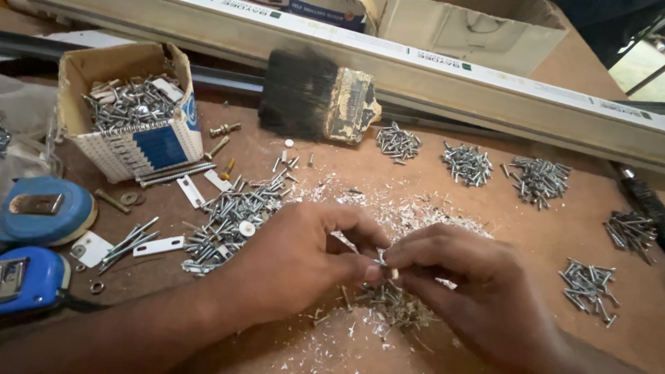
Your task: The person sorts small screws from a mixed pile of debris on a workbench, picking them one by one and placing them into separate piles. The hands repeatedly sift through the debris, identify screws, and move them to designated spots on the table.
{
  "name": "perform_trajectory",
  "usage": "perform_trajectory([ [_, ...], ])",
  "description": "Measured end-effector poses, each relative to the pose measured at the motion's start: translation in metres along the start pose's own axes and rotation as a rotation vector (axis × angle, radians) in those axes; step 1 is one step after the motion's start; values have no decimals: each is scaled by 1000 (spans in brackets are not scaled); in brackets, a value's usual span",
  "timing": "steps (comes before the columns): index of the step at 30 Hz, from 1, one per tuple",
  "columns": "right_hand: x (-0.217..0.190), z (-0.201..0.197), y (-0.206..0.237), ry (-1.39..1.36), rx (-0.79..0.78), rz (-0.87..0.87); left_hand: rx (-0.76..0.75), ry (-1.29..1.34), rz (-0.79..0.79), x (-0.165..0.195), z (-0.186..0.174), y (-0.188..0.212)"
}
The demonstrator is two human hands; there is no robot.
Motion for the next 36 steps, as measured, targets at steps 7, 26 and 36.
perform_trajectory([
  [7,-4,8,4,-31,65,75,33,-58,22,-1,2,-1],
  [26,9,15,11,-238,47,395,-11,-36,2,-9,7,0],
  [36,-11,8,5,28,27,51,-20,121,16,-19,2,-1],
])
Point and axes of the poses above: each hand's wrist, its own y-axis away from the middle knuckle, its own z-axis out of the palm, x = y × z, the point moved 1 cm from there along -y, towards the middle knuckle, and after that the axes turned 10 degrees about z, right-handed, at the moved point
